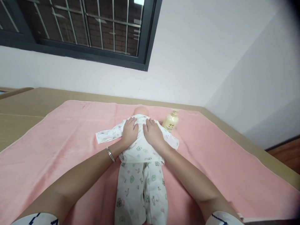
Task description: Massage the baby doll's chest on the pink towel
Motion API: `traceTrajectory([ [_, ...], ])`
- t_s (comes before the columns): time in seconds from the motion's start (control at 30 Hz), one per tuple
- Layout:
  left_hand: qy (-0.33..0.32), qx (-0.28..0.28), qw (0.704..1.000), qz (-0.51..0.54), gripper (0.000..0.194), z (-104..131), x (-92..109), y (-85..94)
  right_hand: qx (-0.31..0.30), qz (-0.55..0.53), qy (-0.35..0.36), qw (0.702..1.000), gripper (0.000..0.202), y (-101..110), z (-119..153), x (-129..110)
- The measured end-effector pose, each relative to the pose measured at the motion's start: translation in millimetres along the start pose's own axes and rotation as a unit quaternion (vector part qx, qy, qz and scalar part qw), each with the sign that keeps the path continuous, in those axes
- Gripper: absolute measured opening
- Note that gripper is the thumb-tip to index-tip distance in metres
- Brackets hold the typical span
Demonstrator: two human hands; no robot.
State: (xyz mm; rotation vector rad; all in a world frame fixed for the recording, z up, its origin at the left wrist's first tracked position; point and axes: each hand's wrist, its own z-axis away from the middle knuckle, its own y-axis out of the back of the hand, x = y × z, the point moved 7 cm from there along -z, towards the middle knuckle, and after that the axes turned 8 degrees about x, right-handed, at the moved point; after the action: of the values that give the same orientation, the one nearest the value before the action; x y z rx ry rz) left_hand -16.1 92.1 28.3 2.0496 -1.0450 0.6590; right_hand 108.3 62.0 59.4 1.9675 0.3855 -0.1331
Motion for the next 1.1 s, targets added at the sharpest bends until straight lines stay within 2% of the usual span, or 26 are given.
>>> traceTrajectory([
  [0.13,-0.009,0.001,1.000,0.017,0.040,0.1,-1.1,0.2,0.002,0.019,0.103,0.995,0.053,-2.2,21.3,-33.1],
  [0.23,-0.008,0.004,1.000,0.017,0.040,-0.3,-3.6,-0.8,-0.027,-0.024,0.132,0.991,0.048,-3.6,12.6,-26.7],
  [0.33,-0.009,0.000,1.000,0.008,0.039,-0.9,-3.5,-2.2,-0.052,-0.066,0.122,0.989,0.046,-2.2,-6.5,-4.8],
  [0.43,-0.009,-0.003,1.000,0.007,0.039,-0.7,-1.6,-1.9,-0.036,-0.050,0.074,0.995,0.047,0.6,-11.5,6.5],
  [0.53,-0.005,0.001,1.000,0.011,0.039,0.1,-0.5,-0.1,-0.007,-0.002,0.067,0.998,0.049,1.1,3.4,-7.5],
  [0.63,-0.007,0.000,1.000,0.015,0.040,0.5,0.0,0.4,-0.002,0.012,0.127,0.992,0.052,-2.1,20.1,-30.8],
  [0.7,-0.007,-0.004,1.000,0.010,0.040,0.5,0.6,-0.2,-0.006,0.006,0.150,0.989,0.054,-3.7,23.3,-36.3],
  [0.83,-0.003,-0.017,0.999,-0.028,0.041,4.3,6.3,-3.4,-0.014,-0.023,0.142,0.990,0.054,-2.4,12.6,-27.3],
  [0.97,-0.022,-0.019,0.997,-0.078,0.045,15.1,21.4,-4.7,0.010,-0.049,0.100,0.994,0.049,5.5,-2.0,-13.5],
  [1.1,-0.041,-0.037,0.995,-0.084,0.048,17.3,30.1,-4.6,0.013,-0.011,0.104,0.994,0.048,6.0,-2.9,-12.5],
])
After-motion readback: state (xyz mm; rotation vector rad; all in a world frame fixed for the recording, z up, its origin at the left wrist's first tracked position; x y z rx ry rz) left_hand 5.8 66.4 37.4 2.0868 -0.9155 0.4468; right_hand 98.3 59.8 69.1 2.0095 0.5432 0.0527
